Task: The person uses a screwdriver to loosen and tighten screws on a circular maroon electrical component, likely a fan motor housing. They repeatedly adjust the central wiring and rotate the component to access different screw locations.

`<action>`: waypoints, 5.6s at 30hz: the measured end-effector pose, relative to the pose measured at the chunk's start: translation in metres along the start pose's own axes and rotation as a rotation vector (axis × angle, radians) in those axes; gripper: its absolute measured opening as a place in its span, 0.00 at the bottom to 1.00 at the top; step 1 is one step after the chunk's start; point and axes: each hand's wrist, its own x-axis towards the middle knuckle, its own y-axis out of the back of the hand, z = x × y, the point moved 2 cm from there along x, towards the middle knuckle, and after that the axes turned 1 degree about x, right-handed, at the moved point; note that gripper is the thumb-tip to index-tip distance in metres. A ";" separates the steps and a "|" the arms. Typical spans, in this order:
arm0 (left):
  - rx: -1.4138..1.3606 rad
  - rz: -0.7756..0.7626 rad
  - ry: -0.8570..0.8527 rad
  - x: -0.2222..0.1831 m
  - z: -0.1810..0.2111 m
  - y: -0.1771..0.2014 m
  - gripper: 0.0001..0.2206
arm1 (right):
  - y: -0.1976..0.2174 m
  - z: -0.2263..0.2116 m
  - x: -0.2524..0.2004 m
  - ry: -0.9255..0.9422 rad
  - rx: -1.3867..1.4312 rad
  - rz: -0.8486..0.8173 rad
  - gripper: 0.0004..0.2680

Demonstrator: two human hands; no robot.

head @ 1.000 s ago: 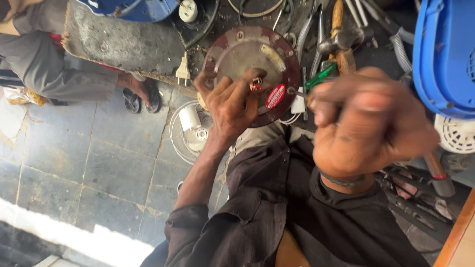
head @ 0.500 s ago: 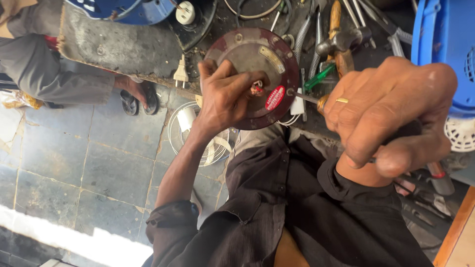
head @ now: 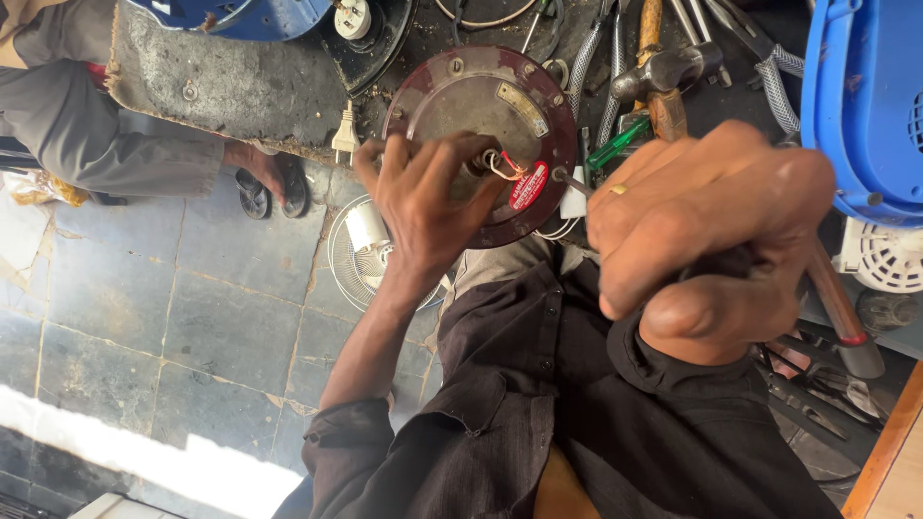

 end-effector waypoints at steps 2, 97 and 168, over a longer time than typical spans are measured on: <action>-0.227 -0.205 0.052 0.007 -0.003 0.008 0.19 | -0.002 0.000 0.001 0.009 0.013 0.016 0.13; -0.765 0.199 0.472 0.001 0.016 -0.052 0.28 | -0.047 0.105 -0.089 -0.527 -1.180 0.028 0.40; -0.361 -0.181 0.768 0.014 -0.059 -0.013 0.32 | -0.001 0.020 -0.069 -0.748 -0.916 0.039 0.24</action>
